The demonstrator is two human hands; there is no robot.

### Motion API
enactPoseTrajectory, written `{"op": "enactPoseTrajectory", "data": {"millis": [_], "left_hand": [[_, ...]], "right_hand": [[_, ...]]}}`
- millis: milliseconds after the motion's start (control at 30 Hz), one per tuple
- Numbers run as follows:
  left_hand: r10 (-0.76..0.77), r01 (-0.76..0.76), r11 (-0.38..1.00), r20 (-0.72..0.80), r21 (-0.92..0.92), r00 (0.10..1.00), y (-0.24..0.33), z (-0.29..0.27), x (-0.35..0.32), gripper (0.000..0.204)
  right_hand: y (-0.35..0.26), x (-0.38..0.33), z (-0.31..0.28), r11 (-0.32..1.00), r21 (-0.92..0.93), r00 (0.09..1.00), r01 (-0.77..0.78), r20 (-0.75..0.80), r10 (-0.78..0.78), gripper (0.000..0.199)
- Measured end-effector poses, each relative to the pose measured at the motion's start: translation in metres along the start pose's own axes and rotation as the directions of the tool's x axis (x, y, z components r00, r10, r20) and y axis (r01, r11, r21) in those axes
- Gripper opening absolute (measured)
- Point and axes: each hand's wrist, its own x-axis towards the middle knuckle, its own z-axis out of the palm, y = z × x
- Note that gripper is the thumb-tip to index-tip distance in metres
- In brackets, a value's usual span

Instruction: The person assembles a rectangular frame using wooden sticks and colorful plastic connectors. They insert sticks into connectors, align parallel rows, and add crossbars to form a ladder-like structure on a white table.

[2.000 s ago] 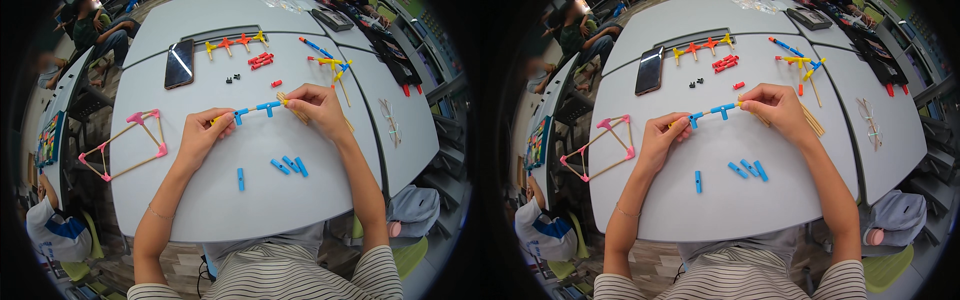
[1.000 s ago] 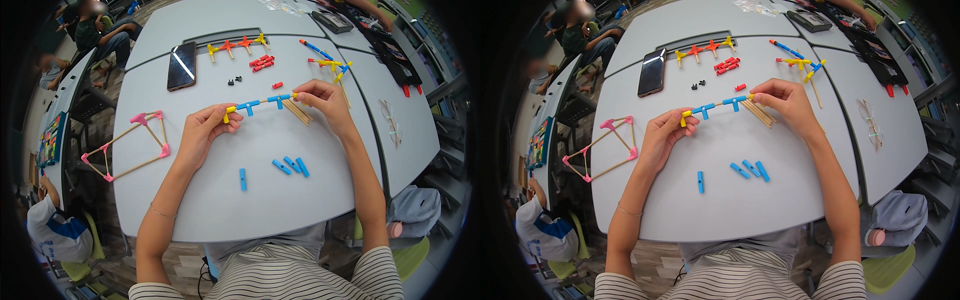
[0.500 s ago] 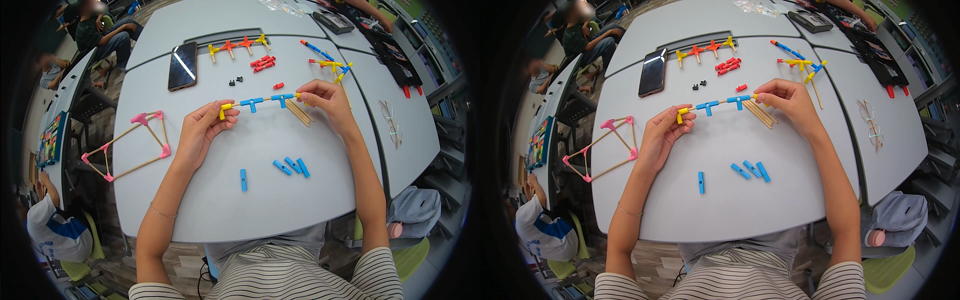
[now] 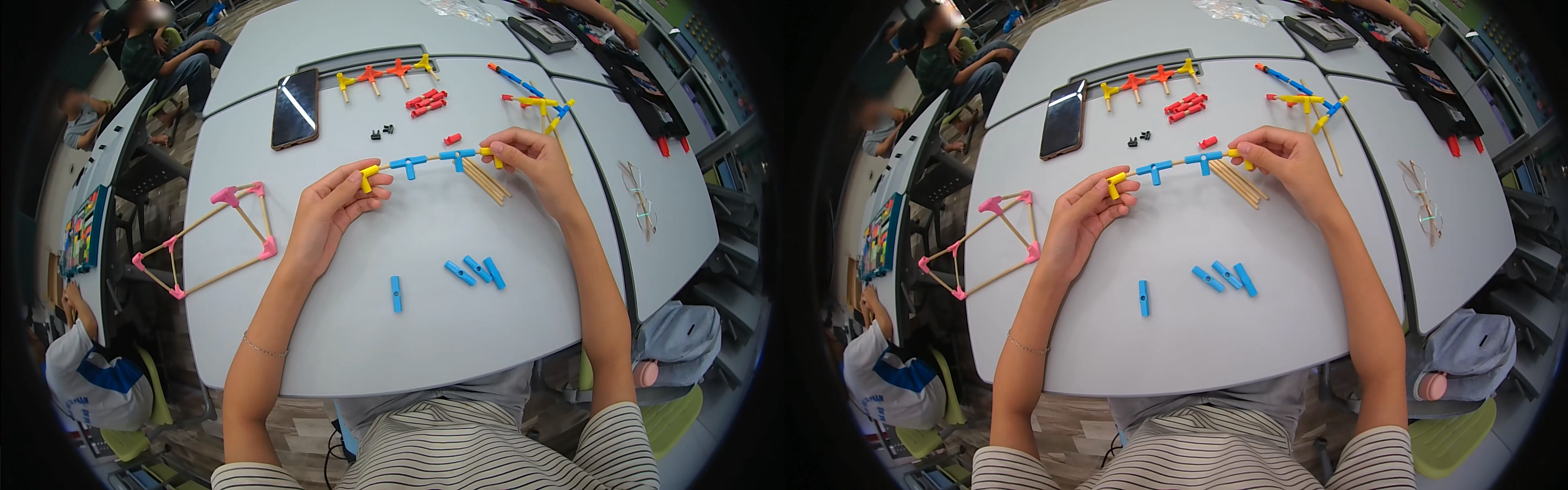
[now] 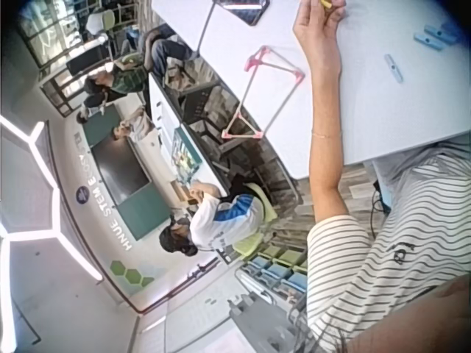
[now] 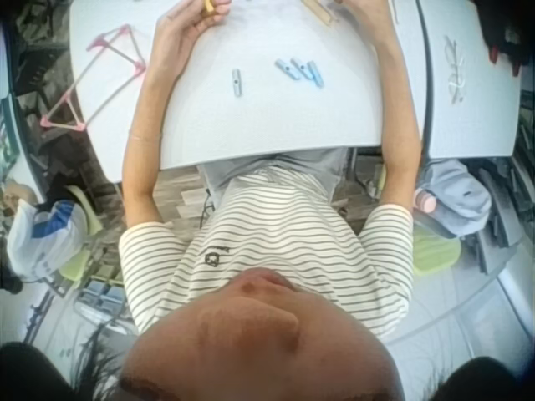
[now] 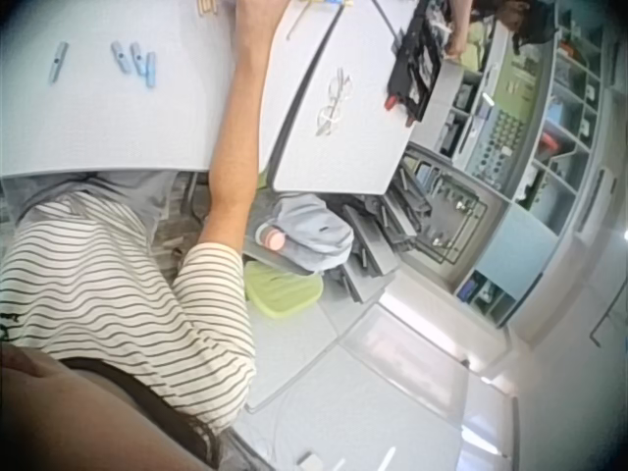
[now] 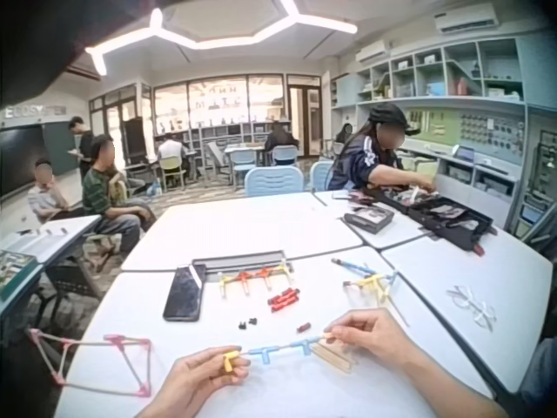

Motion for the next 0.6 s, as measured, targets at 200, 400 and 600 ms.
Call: {"op": "enactPoseTrajectory", "data": {"millis": [200,400,600], "left_hand": [[-0.007,0.007,1.0,-0.008,-0.007,1.0,-0.0016,-0.0003,0.0002,0.04],[0.0,0.0,1.0,0.01,0.023,1.0,-0.0013,0.0004,0.0,0.04],[0.007,-0.01,0.996,0.042,0.089,0.999,-0.0039,-0.001,0.0008,0.04]], "right_hand": [[0.002,0.0015,-0.0017,1.0,0.002,0.999,0.031,0.031,-0.031,0.03],[0.0001,0.0003,0.0015,0.999,0.036,0.999,0.033,0.017,-0.034,0.032],[0.004,0.0007,0.0019,0.999,0.008,0.999,0.043,0.031,-0.043,0.033]]}}
